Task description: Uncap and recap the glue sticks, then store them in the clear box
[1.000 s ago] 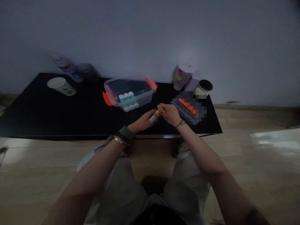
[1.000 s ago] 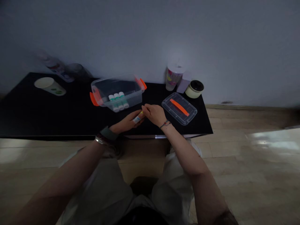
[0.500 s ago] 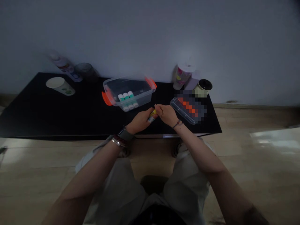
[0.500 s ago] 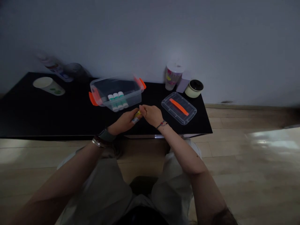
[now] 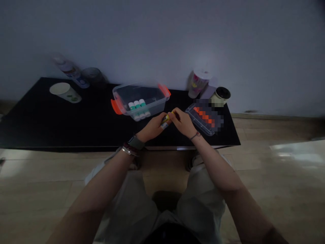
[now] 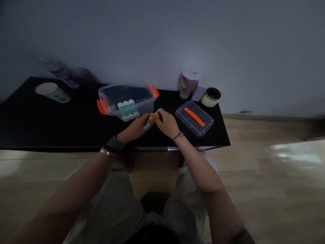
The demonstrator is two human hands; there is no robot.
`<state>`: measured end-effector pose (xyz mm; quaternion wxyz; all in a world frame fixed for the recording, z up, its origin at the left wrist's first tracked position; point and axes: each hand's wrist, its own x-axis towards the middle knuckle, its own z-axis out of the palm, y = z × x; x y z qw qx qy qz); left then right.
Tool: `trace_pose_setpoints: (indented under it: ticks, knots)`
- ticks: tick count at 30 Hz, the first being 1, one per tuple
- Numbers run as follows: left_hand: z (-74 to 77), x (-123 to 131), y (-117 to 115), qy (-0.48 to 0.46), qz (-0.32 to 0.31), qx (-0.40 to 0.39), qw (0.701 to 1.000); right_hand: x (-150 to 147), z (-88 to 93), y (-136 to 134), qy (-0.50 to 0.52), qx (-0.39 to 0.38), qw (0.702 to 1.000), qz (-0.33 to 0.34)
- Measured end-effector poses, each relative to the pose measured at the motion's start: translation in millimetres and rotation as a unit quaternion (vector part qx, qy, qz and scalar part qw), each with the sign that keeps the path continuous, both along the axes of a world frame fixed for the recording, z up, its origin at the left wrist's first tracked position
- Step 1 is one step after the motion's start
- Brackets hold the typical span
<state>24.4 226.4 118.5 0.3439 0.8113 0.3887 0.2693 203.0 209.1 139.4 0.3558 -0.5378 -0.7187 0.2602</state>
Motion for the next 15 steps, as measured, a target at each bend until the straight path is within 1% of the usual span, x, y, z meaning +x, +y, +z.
trace_pose_setpoints:
  ticks: [4, 6, 7, 9, 11, 12, 13, 15]
  knots:
    - [-6.2, -4, 1, -0.016, -0.017, 0.031, 0.999, 0, -5.1, 5, 0.037, 0.008, 0.999, -0.008]
    - [-5.8, -8, 3, -0.019, -0.002, 0.068, 0.998, 3, -7.2, 7, 0.055, 0.006, 0.998, -0.034]
    - [-4.0, -11, 5, -0.011, 0.019, 0.092, 0.996, 4, -8.3, 8, 0.065, 0.003, 0.997, -0.051]
    - [2.2, -20, 9, 0.034, 0.089, 0.145, 0.985, 9, -11.1, 11, 0.087, -0.004, 0.992, -0.088]
    - [9.2, -33, 13, 0.101, 0.173, 0.193, 0.961, 13, -14.8, 14, 0.111, -0.012, 0.987, -0.115]
    - [11.9, -41, 15, 0.135, 0.205, 0.21, 0.946, 15, -16.9, 15, 0.123, -0.017, 0.985, -0.122]
    - [13.6, -48, 17, 0.164, 0.229, 0.221, 0.934, 17, -19.0, 17, 0.133, -0.021, 0.983, -0.125]
    - [13.6, -63, 20, 0.215, 0.239, 0.224, 0.92, 20, -22.7, 19, 0.145, -0.028, 0.981, -0.127]
